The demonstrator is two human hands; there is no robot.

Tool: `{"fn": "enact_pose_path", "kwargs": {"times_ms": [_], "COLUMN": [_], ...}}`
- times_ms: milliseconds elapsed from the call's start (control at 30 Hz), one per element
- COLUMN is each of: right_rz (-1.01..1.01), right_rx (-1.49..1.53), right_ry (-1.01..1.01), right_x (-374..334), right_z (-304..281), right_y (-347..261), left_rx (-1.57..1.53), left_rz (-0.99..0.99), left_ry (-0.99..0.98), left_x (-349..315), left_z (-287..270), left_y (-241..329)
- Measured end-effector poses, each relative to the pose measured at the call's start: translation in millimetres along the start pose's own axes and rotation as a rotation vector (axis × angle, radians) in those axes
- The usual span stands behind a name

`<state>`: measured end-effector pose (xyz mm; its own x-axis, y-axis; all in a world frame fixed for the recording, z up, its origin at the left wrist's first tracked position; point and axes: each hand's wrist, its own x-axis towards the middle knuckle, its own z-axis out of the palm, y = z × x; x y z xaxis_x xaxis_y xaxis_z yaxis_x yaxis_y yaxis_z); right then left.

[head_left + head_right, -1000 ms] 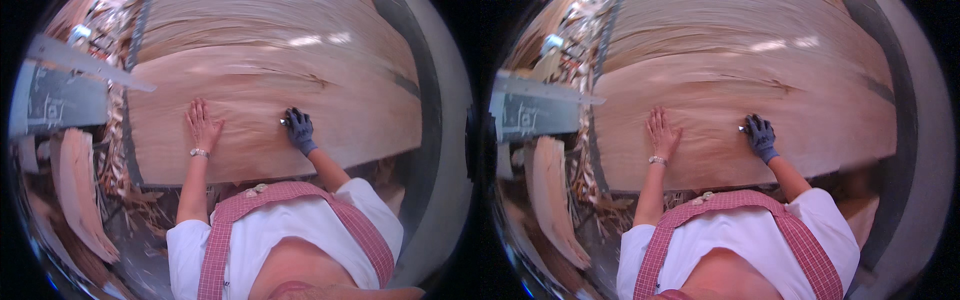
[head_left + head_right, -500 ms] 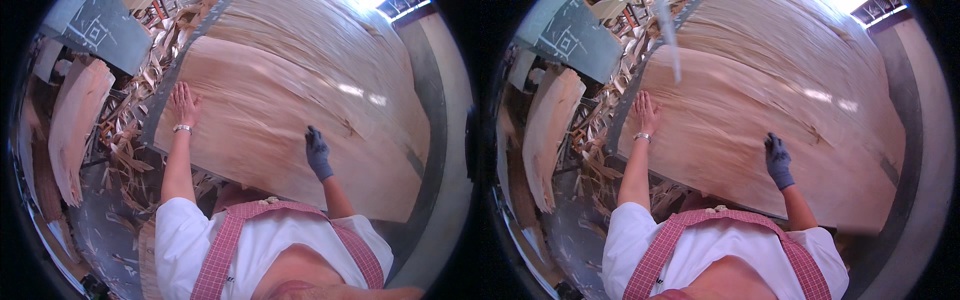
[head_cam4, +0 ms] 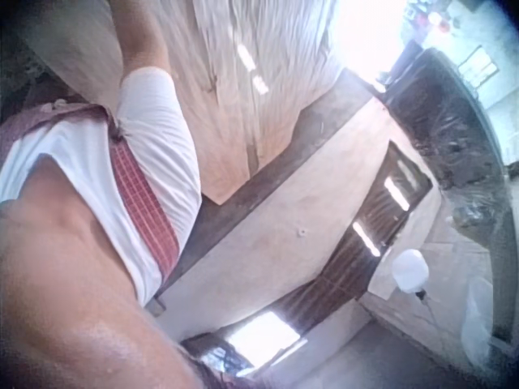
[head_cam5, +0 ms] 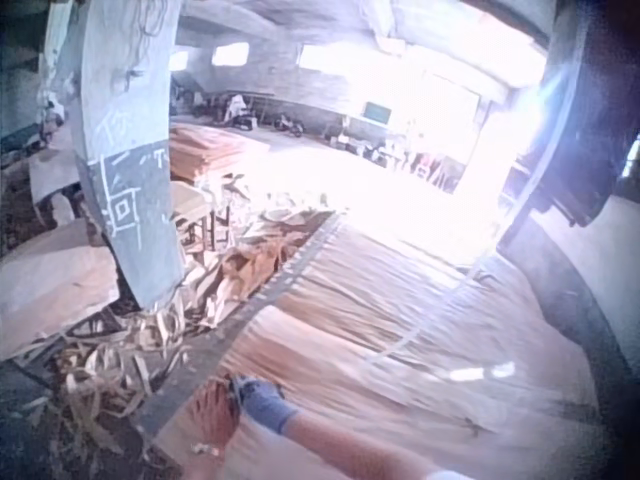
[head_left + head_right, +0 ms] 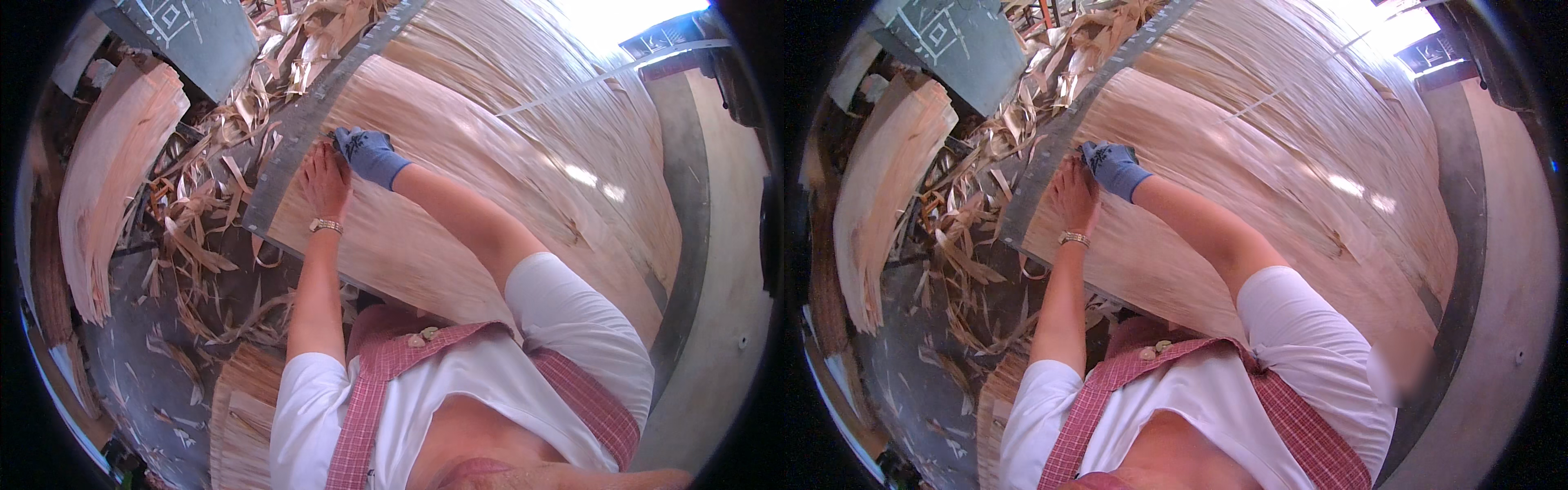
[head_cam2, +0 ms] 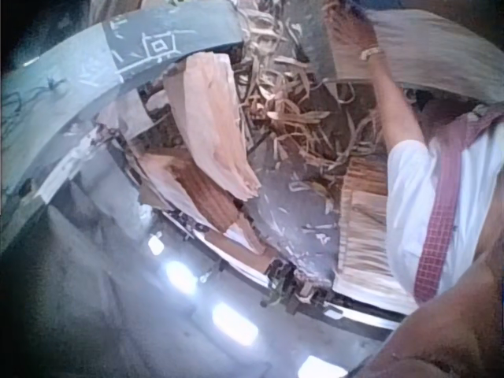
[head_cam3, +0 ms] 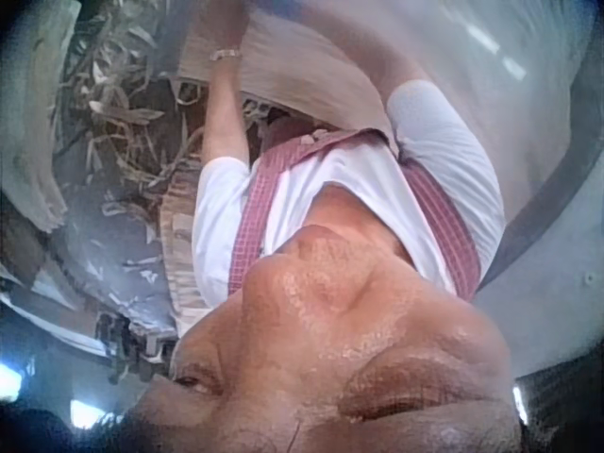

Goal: The person sorts and stacks thin sheets of wood veneer, using a small blade to trim edges and applying adhesive strips to join pieces.

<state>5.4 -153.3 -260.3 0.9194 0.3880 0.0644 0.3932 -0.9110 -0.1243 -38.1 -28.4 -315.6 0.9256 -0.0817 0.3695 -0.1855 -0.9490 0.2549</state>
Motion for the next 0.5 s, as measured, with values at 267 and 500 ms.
{"fn": "enact_pose_path", "kwargs": {"times_ms": [267,500], "right_rz": [0.056,0.218], "right_rx": [-0.006,0.072], "right_ry": [-0.174,-0.323], "right_x": [7.3,-125.0], "right_z": [15.7,-21.6], "right_y": [24.2,72.5], "left_rx": [0.032,0.103], "left_rz": [0.053,0.000], "left_ry": [-0.009,-0.237], "left_x": [5.9,17.6], "left_z": [-4.3,-13.1], "left_y": [4.7,12.1]}}
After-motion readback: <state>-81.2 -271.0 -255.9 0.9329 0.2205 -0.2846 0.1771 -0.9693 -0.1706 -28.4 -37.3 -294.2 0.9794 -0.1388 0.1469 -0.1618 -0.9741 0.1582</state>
